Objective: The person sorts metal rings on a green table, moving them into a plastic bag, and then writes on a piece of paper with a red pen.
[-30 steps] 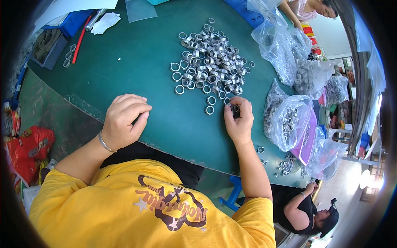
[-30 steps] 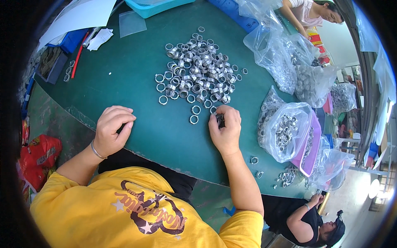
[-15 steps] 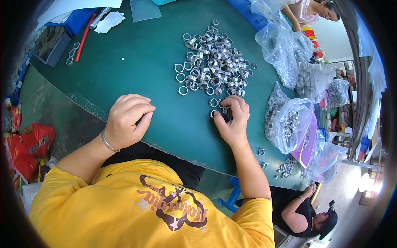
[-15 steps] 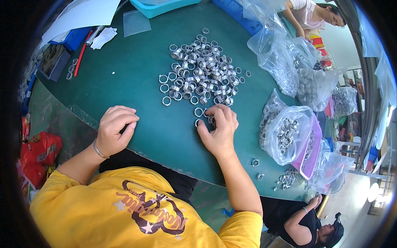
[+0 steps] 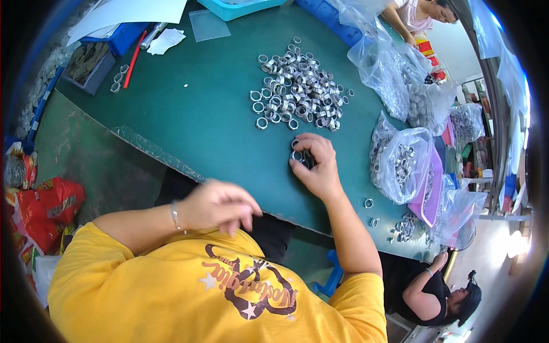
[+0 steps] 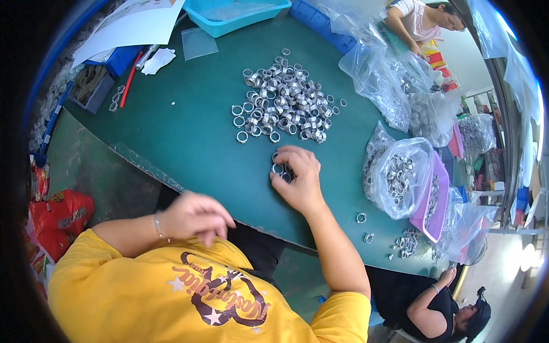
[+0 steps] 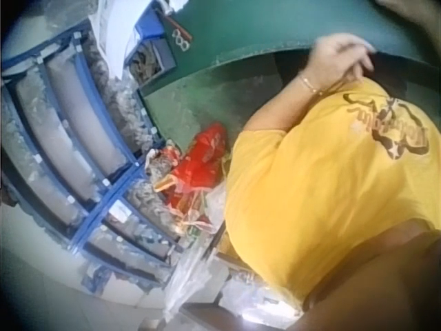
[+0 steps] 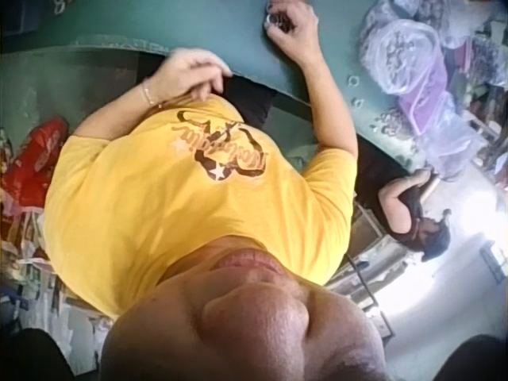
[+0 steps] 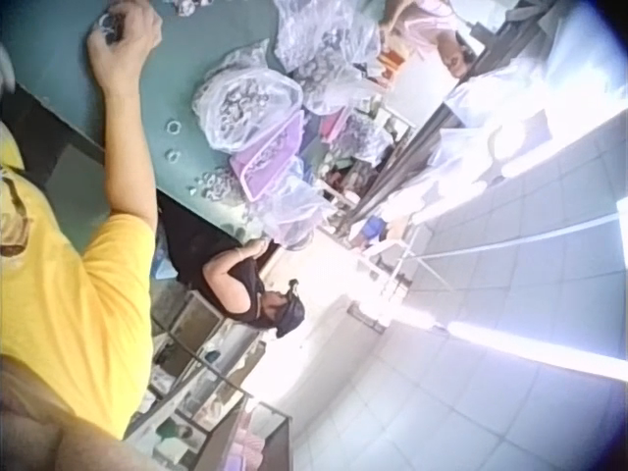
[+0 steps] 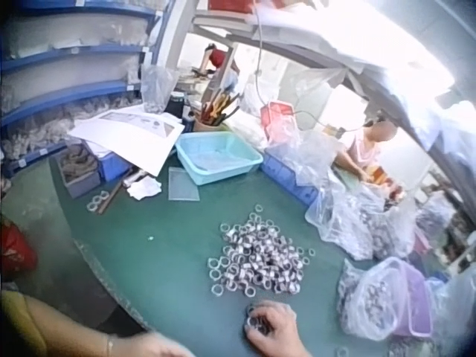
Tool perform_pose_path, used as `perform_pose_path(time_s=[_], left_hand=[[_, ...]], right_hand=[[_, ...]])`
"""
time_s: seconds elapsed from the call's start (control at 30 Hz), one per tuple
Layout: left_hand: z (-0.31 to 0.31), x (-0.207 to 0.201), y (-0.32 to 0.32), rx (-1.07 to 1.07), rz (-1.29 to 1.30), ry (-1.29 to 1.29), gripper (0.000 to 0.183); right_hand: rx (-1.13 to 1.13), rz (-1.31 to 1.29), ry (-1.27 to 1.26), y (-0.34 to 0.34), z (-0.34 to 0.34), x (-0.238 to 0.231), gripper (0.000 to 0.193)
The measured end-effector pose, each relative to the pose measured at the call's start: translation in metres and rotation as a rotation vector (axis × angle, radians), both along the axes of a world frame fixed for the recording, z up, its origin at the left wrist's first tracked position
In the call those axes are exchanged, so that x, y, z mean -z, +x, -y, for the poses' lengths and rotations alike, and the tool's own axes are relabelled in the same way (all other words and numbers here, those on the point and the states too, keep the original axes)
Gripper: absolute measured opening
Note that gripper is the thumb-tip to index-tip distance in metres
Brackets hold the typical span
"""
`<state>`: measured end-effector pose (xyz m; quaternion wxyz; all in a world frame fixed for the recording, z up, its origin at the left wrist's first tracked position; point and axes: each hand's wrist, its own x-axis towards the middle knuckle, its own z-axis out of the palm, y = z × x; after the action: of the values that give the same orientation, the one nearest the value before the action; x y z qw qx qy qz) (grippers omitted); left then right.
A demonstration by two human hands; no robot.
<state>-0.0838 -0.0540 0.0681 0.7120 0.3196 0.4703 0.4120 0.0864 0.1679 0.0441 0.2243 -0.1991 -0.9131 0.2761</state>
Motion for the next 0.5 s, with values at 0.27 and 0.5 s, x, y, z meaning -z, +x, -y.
perform_pose_path(time_s=[0.27,0.5], left_hand=[[-0.011,0.101,0.078,-0.081,1.66,-0.233,0.04],[-0.005,0.11,0.076,-0.016,1.52,-0.391,0.031]], right_hand=[[-0.298,-0.008,-0.022,0.031,0.103,-0.012,0.02],[-0.439,-0.181,-0.042,-0.017,0.087,-0.012,0.017]])
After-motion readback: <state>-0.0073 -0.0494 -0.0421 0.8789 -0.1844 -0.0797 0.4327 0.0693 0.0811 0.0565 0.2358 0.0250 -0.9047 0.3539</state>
